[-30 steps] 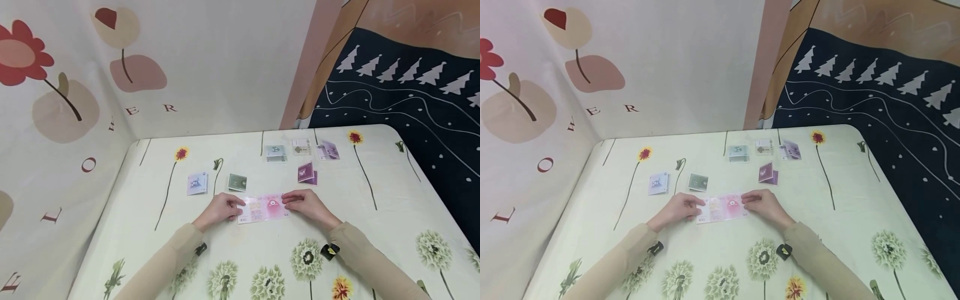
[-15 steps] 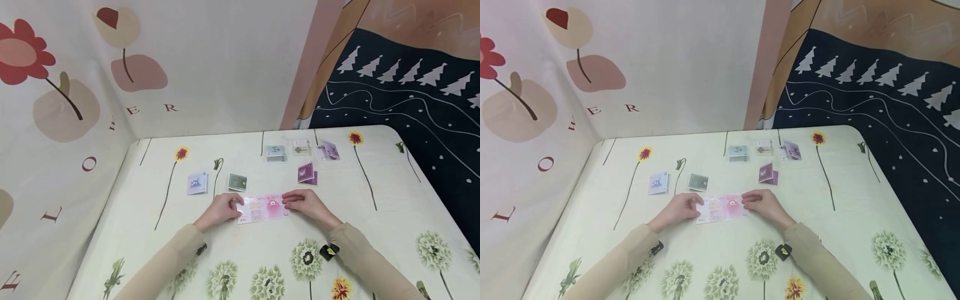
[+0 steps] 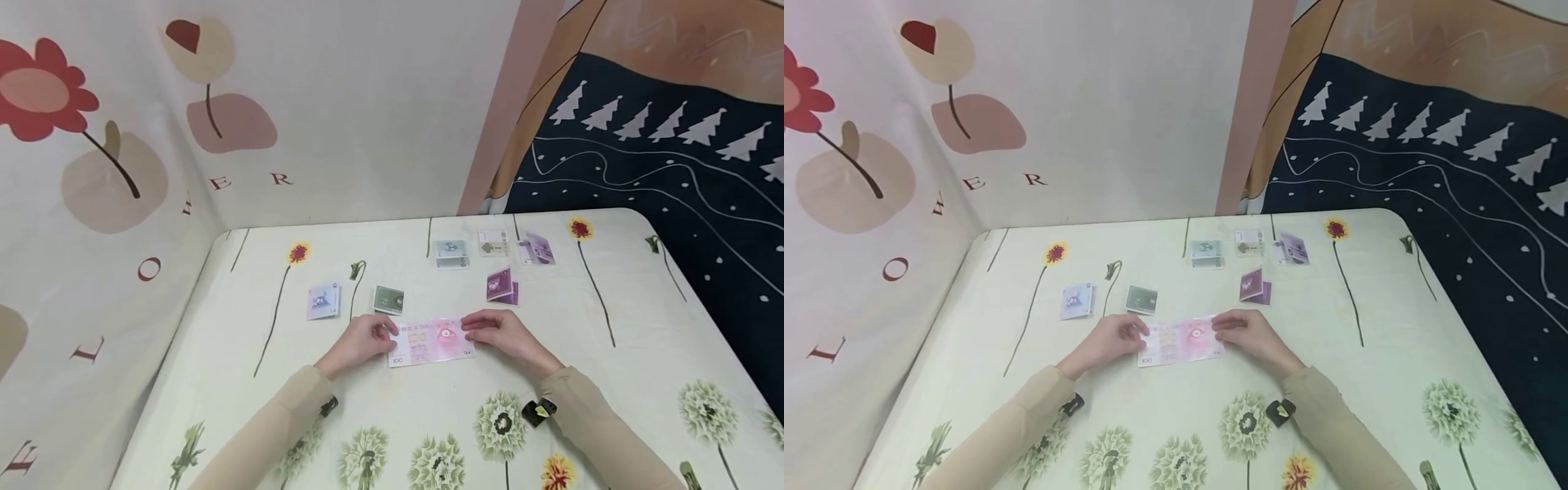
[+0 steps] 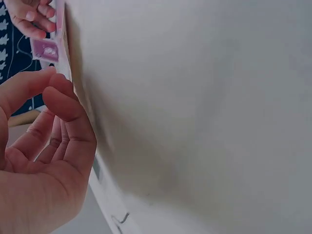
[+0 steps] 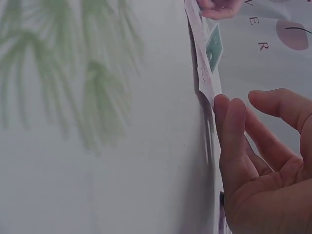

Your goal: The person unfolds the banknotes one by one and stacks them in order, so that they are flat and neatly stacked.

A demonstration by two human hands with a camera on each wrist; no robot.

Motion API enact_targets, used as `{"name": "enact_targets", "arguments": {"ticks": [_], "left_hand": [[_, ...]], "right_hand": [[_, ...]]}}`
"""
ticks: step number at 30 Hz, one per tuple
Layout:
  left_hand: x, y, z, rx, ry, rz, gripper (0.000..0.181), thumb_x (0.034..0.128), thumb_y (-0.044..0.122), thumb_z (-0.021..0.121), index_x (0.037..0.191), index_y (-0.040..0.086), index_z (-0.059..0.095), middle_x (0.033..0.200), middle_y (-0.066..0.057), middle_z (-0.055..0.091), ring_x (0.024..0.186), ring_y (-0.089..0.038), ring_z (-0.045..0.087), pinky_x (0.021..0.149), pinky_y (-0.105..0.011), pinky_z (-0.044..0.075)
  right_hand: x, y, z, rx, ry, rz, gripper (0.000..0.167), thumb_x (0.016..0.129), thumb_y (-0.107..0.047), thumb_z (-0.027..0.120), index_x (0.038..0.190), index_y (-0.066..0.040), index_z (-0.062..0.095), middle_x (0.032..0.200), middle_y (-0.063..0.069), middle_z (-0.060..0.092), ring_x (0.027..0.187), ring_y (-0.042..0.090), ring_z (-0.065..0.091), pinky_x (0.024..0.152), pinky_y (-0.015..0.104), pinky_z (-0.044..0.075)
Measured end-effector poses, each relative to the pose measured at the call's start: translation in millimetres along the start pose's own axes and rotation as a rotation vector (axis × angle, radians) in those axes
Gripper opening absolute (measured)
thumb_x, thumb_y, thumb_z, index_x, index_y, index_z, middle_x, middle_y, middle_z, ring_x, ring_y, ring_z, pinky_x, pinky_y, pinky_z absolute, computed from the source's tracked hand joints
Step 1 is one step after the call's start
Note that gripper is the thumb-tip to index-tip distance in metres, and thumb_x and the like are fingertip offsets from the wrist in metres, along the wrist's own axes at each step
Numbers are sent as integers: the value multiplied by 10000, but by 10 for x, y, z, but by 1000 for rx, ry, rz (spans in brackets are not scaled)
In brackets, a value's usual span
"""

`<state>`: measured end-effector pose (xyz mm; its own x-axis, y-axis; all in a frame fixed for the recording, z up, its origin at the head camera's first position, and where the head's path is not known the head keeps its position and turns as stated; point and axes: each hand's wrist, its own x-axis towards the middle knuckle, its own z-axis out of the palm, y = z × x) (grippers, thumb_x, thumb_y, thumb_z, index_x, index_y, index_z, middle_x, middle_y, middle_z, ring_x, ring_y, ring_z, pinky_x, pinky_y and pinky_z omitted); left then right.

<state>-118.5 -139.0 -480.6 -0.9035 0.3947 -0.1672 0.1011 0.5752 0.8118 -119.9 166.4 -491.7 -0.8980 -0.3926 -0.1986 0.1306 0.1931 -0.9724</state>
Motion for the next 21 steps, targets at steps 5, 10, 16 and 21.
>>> {"name": "enact_targets", "arguments": {"ticks": [5,10,16,21], "left_hand": [[-9,21,-50,-34,25,-44,144,800,-4,725,931,41,687,745,-4,596,637,-133,571,562,-258,515],[-43,3,-104,-43,46,-61,128,822,-1,706,938,45,675,741,-8,613,619,-152,606,552,-272,526],[-67,40,-188,-39,72,-47,119,840,8,693,956,33,678,746,-11,605,615,-140,586,548,-267,518],[-34,111,-242,-58,73,-18,123,839,-6,679,961,8,677,750,-16,608,615,-129,583,552,-251,503]], "right_hand": [[-2,-36,-10,31,8,-4,320,882,35,626,1172,159,575,1126,282,627,933,215,672,818,278,545],[3,-68,-23,27,10,-4,312,890,34,615,1173,157,574,1127,279,626,913,187,673,803,303,555],[10,-108,-76,-1,30,-27,312,900,1,623,1168,153,577,1113,274,635,910,200,676,784,328,564],[20,-135,-159,-19,68,-12,317,898,-20,641,1174,128,593,1132,257,635,919,183,675,789,336,563]]}}
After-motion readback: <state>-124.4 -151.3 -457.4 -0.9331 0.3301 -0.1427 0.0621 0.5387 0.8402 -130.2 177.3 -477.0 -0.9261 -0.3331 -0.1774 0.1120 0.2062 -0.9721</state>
